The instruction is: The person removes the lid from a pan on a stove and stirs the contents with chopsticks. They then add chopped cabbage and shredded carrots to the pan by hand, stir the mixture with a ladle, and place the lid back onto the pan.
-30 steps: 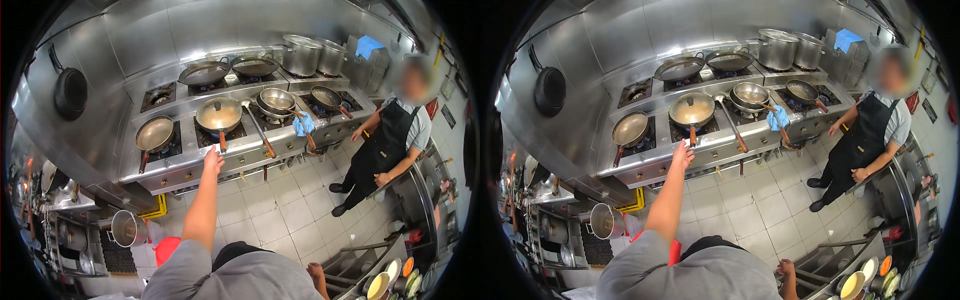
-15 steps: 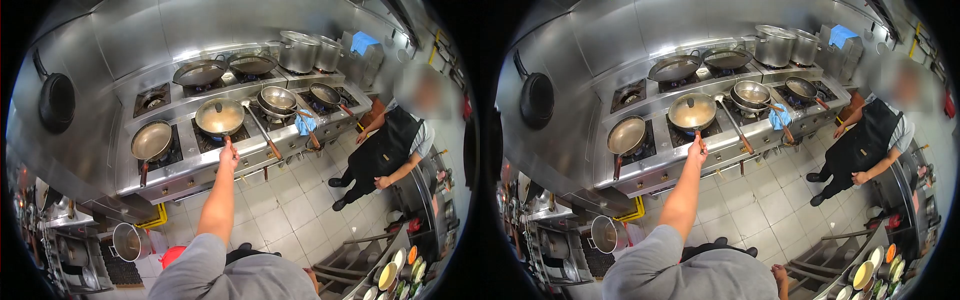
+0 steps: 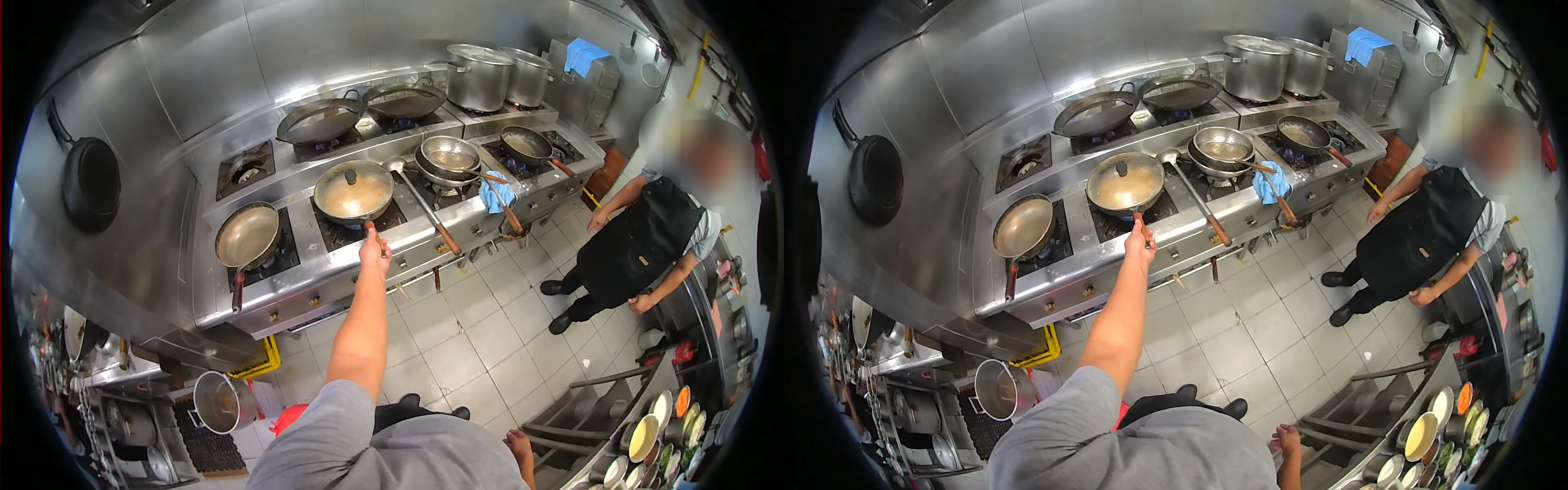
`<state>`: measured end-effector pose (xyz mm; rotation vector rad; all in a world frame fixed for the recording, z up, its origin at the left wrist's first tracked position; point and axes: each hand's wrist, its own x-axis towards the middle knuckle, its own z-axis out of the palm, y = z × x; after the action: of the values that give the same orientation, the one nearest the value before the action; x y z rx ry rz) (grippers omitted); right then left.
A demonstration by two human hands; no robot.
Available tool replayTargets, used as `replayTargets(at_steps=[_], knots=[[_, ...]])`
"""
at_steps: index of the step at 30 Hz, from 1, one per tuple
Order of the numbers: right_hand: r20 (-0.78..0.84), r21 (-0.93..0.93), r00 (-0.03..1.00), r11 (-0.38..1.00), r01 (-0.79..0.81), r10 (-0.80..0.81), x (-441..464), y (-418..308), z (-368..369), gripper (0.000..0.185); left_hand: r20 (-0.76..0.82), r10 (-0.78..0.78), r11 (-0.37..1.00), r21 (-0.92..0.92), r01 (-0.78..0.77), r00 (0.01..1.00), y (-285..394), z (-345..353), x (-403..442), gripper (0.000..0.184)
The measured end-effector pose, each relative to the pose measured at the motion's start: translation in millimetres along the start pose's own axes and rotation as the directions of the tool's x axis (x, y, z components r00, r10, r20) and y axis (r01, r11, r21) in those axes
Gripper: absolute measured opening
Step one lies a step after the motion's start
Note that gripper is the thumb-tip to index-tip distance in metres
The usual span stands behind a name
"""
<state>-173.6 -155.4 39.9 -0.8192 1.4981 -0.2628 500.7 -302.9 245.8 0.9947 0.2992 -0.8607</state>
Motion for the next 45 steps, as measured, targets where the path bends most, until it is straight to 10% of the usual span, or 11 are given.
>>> replayTargets(at_steps=[25, 36, 40, 42, 43, 44, 45], knots=[[0.025, -0.126, 1.0, 0.992, -0.004, 0.007, 10.2, -10.4, 20.8, 0.038, 0.117, 0.031, 0.999, -0.021, -0.029, 0.993, -12.2, -24.3, -14.7, 0.028], [0.03, -0.154, 0.997, 0.986, -0.066, 0.071, 15.6, -8.3, 31.8, 0.037, 0.294, 0.055, 0.94, 0.307, -0.149, 0.954, -77.2, -86.2, -78.9, 0.017], [0.05, -0.108, 0.997, 0.992, -0.06, 0.066, 20.5, -6.4, 39.1, 0.039, 0.292, -0.151, 0.76, 0.645, -0.078, 0.945, -154.1, -169.3, -85.6, 0.011], [0.06, -0.091, 0.996, 0.994, -0.061, 0.066, 19.5, -10.2, 43.5, 0.04, 0.379, -0.323, 0.444, 0.87, -0.214, 0.867, -188.8, -228.5, -87.7, 0.019], [0.062, -0.101, 0.995, 0.992, -0.069, 0.075, 16.1, -14.3, 46.8, 0.04, 0.456, -0.406, 0.071, 0.88, -0.47, 0.792, -209.6, -267.5, -80.9, 0.021], [0.063, -0.111, 0.995, 0.991, -0.076, 0.083, 10.9, -20.8, 51.1, 0.041, 0.562, -0.54, -0.311, 0.558, -0.769, 0.626, -279.9, -367.7, -9.3, 0.032], [0.063, -0.108, 0.995, 0.991, -0.074, 0.081, 8.7, -25.2, 53.3, 0.041, 0.343, -0.722, -0.217, 0.713, -0.667, 0.601, -258.1, -356.6, -43.4, 0.035]])
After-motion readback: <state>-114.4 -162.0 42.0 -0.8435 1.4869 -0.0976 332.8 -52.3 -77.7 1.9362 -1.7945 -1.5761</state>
